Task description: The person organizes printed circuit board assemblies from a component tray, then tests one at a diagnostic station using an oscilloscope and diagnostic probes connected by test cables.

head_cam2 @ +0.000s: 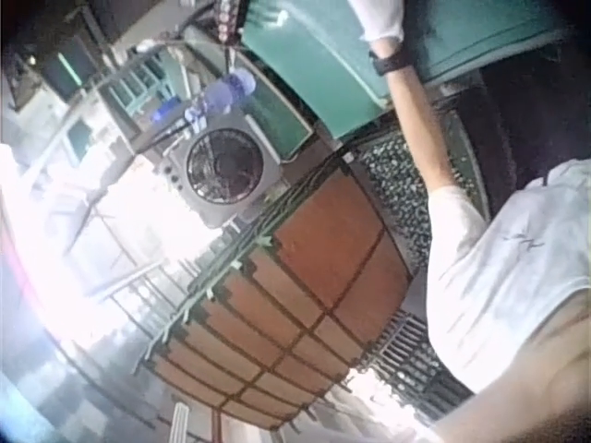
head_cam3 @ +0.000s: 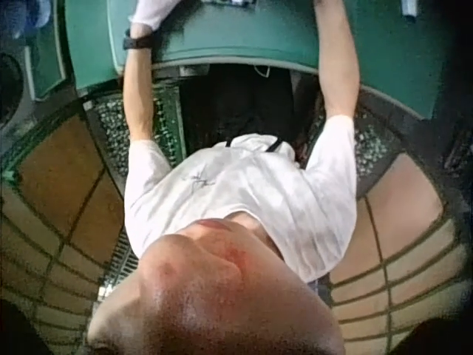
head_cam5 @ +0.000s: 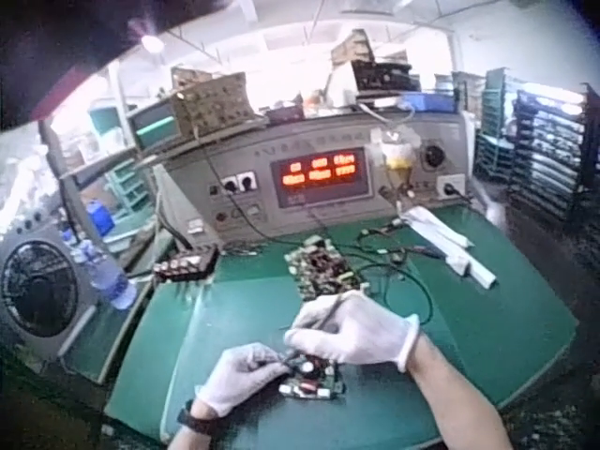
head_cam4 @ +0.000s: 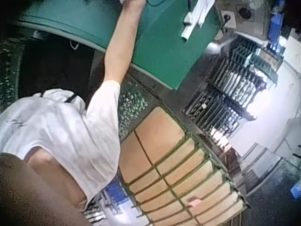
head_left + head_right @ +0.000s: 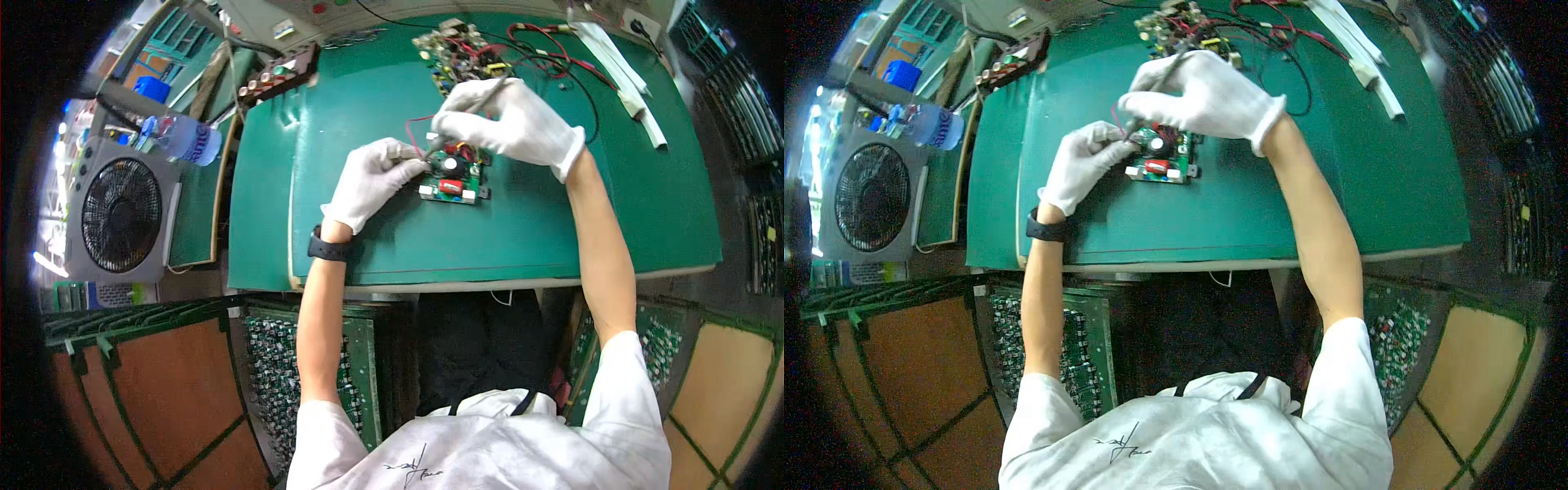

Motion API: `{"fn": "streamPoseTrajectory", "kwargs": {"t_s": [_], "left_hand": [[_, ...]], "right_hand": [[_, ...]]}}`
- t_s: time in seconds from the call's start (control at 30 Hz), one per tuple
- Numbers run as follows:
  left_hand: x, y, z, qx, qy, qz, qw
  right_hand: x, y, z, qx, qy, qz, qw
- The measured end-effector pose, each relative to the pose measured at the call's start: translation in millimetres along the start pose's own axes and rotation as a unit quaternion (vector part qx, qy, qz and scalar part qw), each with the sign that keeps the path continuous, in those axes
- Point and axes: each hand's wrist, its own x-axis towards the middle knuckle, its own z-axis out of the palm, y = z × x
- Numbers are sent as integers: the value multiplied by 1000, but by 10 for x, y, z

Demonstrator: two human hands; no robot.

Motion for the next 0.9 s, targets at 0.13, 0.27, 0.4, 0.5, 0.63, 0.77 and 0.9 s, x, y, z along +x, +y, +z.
{"fn": "streamPoseTrajectory", "kwargs": {"t_s": [0.13, 0.27, 0.4, 0.5, 0.63, 0.77, 0.9], "left_hand": [[-59, 156, 67, 78, -3, 20, 997], [-92, 48, 93, 79, -12, 25, 997], [-28, -46, 85, 86, 1, 31, 996], [15, -79, 32, 50, 2, 50, 998], [-44, -89, -7, 8, 14, 51, 999], [-43, 70, 86, 103, 35, 90, 990], [-44, -60, 203, -7, 0, 32, 999]], "right_hand": [[-107, 99, 173, -73, -26, -48, 996], [-167, 54, 218, -81, -59, -5, 995], [-160, 44, 237, -104, -59, -19, 993], [-100, 13, 242, -141, -79, 22, 987], [-52, -29, 298, -164, -81, -3, 983], [-84, -30, 297, -148, -56, 8, 987], [-200, -90, 233, -170, -104, 47, 979]]}}
